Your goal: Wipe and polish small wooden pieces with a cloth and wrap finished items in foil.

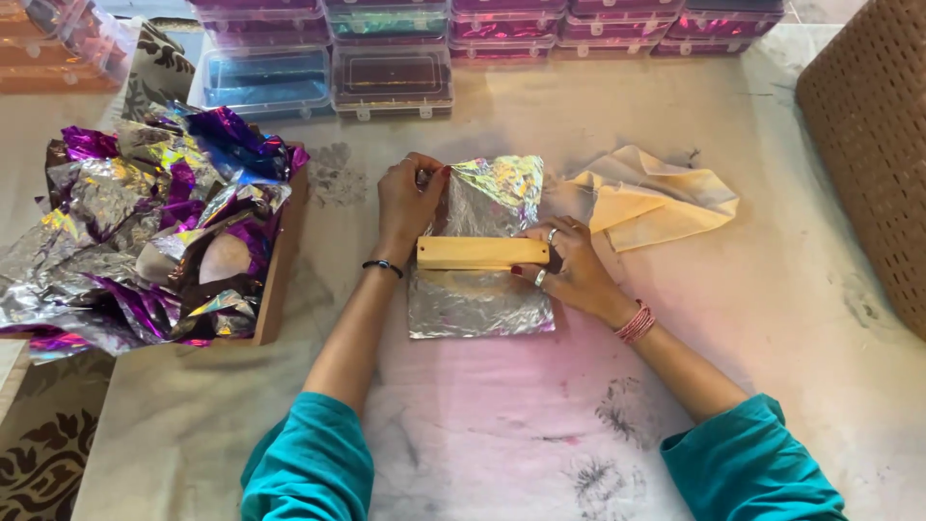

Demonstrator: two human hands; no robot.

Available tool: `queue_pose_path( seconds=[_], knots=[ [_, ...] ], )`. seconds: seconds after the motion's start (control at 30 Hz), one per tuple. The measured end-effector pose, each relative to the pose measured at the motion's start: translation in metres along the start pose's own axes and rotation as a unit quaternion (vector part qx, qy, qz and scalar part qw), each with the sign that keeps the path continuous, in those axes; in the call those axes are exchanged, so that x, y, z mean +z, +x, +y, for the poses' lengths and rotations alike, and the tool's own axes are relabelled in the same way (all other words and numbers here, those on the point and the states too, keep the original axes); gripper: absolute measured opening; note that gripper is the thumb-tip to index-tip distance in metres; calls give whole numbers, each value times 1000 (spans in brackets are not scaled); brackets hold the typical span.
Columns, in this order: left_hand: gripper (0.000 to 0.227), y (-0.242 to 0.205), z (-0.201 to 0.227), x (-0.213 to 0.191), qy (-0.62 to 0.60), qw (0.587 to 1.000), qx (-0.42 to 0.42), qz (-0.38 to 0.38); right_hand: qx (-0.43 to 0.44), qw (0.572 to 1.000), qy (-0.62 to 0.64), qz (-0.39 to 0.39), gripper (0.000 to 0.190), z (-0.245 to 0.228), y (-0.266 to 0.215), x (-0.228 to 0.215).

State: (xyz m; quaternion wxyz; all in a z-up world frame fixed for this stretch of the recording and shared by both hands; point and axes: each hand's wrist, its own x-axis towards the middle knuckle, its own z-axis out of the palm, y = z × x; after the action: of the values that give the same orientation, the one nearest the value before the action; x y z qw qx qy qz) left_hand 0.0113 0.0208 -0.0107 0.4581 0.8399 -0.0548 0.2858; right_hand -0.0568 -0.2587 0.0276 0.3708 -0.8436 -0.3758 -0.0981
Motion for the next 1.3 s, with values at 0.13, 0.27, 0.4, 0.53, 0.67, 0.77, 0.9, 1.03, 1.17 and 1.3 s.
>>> queue_pose_path(
  seconds=[0.13,0.27,0.4,0.53,0.67,0.77,0.9,1.03,1.17,1.3],
  knots=[
    [16,2,-3,-4,-21,999,-38,-1,39,999,5,-28,42,5,7,1],
    [38,0,-16,-2,-95,995,-20,11,44,998,16,-46,42,0,10,-5],
    [58,-5,8,-29,-56,998,26,12,30,995,72,-64,40,8,11,-6],
    [67,-52,64,-80,3,992,98,-75,7,996,73,-57,42,2,12,-8],
    [90,-90,110,-116,96,926,279,-234,11,998,45,-47,40,8,9,-2],
    [69,-99,114,-119,125,909,303,-258,19,999,25,-34,42,5,9,-2],
    [28,-105,98,-112,157,913,307,-216,30,999,33,-29,43,3,8,-1],
    [17,-106,94,-108,119,926,292,-208,23,998,43,-41,42,9,6,-1],
    [17,-98,105,-111,50,956,235,-166,132,914,384,18,47,16,5,-9],
    [14,-84,95,-99,-29,973,176,-143,98,927,361,16,59,18,2,-15]
  ],
)
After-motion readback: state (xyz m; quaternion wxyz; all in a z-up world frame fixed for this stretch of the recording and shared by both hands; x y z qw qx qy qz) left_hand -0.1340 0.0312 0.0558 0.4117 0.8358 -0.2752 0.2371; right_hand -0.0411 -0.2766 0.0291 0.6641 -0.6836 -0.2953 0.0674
